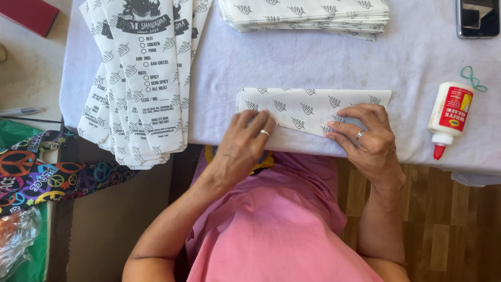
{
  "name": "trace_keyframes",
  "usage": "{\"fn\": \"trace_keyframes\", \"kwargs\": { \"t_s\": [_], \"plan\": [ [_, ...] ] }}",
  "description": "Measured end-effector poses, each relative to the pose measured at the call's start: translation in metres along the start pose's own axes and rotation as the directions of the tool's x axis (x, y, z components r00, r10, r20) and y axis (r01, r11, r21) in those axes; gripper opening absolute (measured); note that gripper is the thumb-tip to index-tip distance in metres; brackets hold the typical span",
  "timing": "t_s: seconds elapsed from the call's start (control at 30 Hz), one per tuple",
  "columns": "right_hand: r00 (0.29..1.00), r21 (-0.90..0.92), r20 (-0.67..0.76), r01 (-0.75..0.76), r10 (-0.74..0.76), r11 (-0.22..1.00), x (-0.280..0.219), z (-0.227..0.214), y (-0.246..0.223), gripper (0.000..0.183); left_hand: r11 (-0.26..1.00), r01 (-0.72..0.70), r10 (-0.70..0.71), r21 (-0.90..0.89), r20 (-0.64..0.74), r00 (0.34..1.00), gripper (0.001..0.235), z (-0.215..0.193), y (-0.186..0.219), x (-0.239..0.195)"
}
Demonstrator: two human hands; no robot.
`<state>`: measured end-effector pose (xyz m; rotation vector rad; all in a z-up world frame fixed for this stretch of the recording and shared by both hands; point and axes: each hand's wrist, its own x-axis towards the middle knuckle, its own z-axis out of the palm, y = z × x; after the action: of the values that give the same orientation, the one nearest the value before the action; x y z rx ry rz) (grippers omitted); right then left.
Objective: Folding and gluing paper food wrappers to assemble packaging sleeves
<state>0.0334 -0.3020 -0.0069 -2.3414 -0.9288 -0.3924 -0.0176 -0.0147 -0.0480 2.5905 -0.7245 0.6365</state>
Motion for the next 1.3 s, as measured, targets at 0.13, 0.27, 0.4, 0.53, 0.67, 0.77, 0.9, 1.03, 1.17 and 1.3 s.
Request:
{"fn": "trace_keyframes", "kwargs": {
  "t_s": [0.13,0.27,0.4,0.53,0.67,0.77,0.9,1.03,1.17,1.3],
  "plan": [
    [1.000,0.010,-0.006,-0.016,0.016,1.000,-0.002,0.003,0.001,0.012,1.000,-0.011,0.011,-0.016,-0.005,1.000,0.016,-0.024,-0.012,0.010],
    [1.000,0.018,0.005,-0.021,0.021,1.000,-0.001,0.002,0.002,0.012,0.998,-0.021,0.018,-0.065,-0.042,0.999,0.013,-0.029,-0.015,0.016],
    [0.999,0.019,0.016,-0.046,0.046,0.999,-0.004,0.003,0.007,0.016,0.993,-0.062,0.054,-0.099,-0.084,0.995,0.014,-0.030,-0.017,0.017],
    [0.998,0.000,0.032,-0.053,0.053,0.999,-0.004,0.002,0.007,0.019,0.994,-0.070,0.063,-0.089,-0.077,0.995,0.015,-0.029,-0.019,0.016],
    [0.994,-0.070,0.068,-0.076,0.081,0.995,-0.005,0.000,0.008,0.031,0.995,-0.053,0.049,-0.081,-0.053,0.997,0.011,-0.033,-0.016,0.019],
    [0.983,-0.157,0.133,-0.106,0.127,0.982,-0.002,-0.003,0.006,0.048,0.998,-0.002,0.000,-0.067,-0.032,0.999,0.009,-0.031,-0.012,0.023],
    [0.933,-0.275,0.253,-0.186,0.258,0.943,0.006,-0.014,-0.003,0.087,0.991,0.075,-0.075,0.109,-0.008,0.997,0.023,-0.023,0.001,0.034],
    [0.924,-0.298,0.271,-0.185,0.269,0.936,0.004,-0.012,0.002,0.090,0.982,0.146,-0.141,0.116,-0.053,0.989,0.016,0.021,0.022,0.057],
    [0.906,-0.315,0.303,-0.198,0.296,0.928,0.001,-0.011,0.002,0.088,0.994,0.110,-0.110,0.009,0.010,0.994,0.019,0.076,0.057,0.087],
    [0.903,-0.331,0.308,-0.194,0.300,0.923,-0.001,-0.010,0.005,0.084,0.978,0.204,-0.204,0.045,0.006,0.979,0.013,0.093,0.072,0.097]
  ]
}}
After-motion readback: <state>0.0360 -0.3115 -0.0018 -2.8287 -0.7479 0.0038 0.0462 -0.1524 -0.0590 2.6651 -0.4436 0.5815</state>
